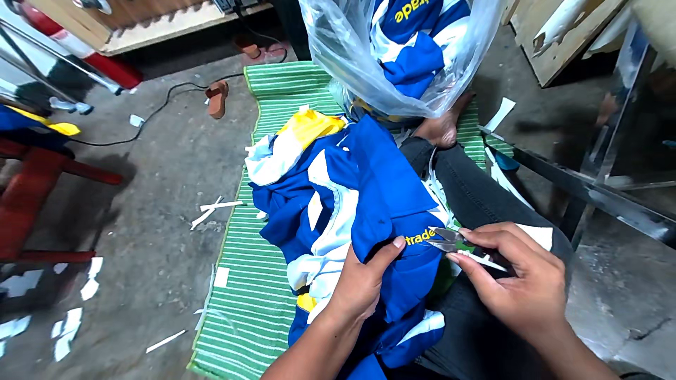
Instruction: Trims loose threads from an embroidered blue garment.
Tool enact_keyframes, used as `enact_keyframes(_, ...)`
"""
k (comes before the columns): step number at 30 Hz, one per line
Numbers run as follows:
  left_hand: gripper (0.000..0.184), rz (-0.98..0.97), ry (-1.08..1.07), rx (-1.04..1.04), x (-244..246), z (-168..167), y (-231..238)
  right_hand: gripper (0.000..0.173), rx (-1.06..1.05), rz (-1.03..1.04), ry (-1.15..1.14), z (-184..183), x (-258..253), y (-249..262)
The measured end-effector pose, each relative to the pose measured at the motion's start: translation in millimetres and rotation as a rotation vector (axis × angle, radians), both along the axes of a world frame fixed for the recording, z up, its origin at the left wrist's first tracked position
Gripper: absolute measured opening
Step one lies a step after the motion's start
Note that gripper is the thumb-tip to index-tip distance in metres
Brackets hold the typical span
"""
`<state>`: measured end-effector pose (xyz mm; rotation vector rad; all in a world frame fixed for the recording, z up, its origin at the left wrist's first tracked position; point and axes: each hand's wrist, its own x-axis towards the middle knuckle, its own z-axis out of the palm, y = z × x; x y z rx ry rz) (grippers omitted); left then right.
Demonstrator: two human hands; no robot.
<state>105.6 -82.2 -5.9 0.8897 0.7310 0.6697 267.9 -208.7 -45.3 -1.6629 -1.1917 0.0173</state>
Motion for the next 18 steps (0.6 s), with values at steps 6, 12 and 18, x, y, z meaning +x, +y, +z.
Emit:
enact_keyframes(6,0.018,-0.014,0.009,0.0,-1.4,-1.8,0.3,0.027,0.007,-0.032,-0.15,0.1,3.0,0.0)
enact_keyframes(12,0.018,-0.02,0.0,0.028,-1.5,-3.7,3.0,0.023,-0.01,0.013,-0.044,-2.8,3.3,2.1)
enact_keyframes(18,0.016,-0.031,0.02,-0.008,0.0,-1.1,3.4,0.023,-0.019,0.068,-0.15,0.3,9.8,3.0)
